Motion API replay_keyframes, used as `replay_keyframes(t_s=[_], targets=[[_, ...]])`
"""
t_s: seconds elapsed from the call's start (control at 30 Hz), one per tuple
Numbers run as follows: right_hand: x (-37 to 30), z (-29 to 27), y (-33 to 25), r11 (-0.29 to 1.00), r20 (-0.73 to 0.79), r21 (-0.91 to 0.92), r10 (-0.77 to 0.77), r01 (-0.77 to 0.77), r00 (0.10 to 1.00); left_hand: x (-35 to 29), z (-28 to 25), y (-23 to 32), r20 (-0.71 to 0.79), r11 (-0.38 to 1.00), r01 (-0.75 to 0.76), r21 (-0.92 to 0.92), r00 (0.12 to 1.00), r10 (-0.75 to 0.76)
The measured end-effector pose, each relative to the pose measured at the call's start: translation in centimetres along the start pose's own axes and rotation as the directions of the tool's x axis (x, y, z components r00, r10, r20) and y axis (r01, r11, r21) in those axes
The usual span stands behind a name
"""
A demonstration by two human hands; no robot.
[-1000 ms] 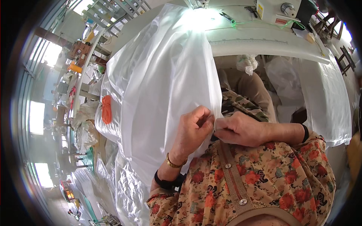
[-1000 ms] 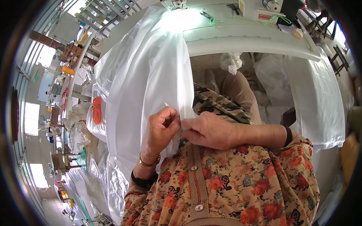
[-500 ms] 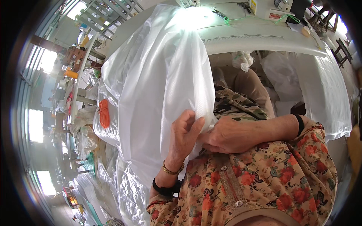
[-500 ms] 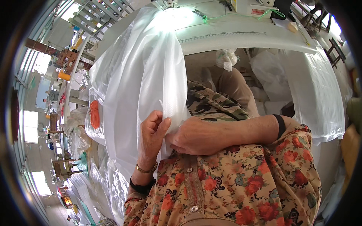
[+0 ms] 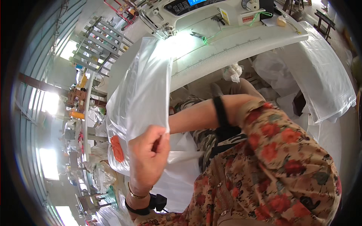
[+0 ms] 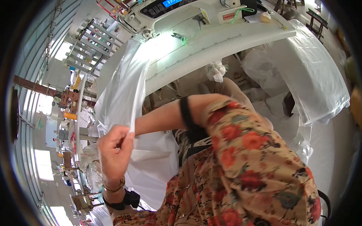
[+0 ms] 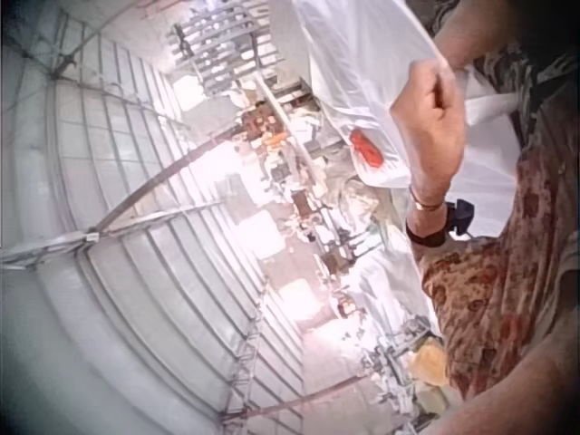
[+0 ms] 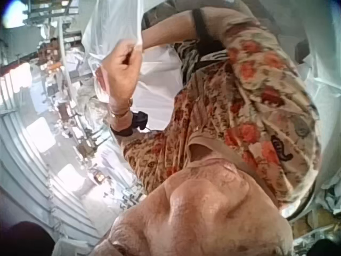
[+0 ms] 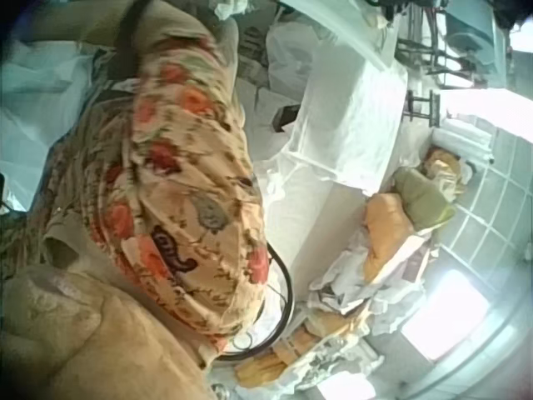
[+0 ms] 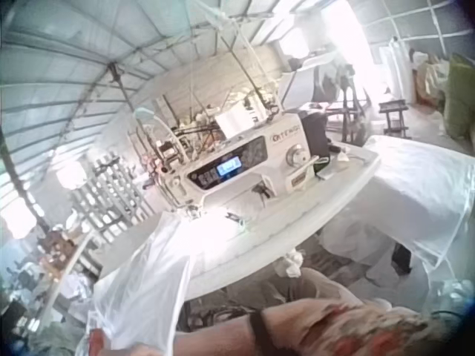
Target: The person trims thread with shears, folds the edges of a plastic bag, and stitches the material using a sewing machine. After sewing, they pull the bag from the machine, shake it out, and fold the next section to repeat the process.
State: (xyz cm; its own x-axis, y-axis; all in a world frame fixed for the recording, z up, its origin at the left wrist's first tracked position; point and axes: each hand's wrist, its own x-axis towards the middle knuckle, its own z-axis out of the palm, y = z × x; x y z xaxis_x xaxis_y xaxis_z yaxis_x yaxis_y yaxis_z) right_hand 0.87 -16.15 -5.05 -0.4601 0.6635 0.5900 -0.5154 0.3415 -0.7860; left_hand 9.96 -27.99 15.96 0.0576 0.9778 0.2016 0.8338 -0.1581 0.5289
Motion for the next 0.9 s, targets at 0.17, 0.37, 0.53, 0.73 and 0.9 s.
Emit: replay_keyframes(t_s=[0.17, 0.37, 0.53, 0.73, 0.9], targets=[[-3.1, -3.7, 0.8, 0.952, 0.235, -0.270, -0.079, 0.143, 0.969, -1.6, 2.9, -2.4, 0.249, 0.992, -0.117, 0.047, 0.963, 0.102], [-7.0, -16.3, 0.1, 0.760, 0.552, -0.523, -0.043, 0.387, 0.833, -4.7, 10.6, -6.5, 0.113, 0.997, -0.076, -0.026, 0.990, 0.079], [3.3, -22.0, -8.8, 0.587, -0.153, -0.683, 0.467, -0.435, 0.871, -5.7, 11.3, -6.7, -0.034, 0.991, -0.084, -0.101, 0.996, 0.081], [12.4, -22.4, -7.8, 0.037, -0.159, -0.980, 0.447, -0.196, 0.880, -3.1, 8.9, -3.8, 0.025, 0.915, -0.058, -0.399, 0.997, 0.074], [14.7, -23.0, -5.9, -0.157, -0.170, -0.982, 0.506, -0.104, 0.846, -2.5, 9.7, -3.5, 0.017, 0.932, -0.156, -0.326, 0.985, 0.171]])
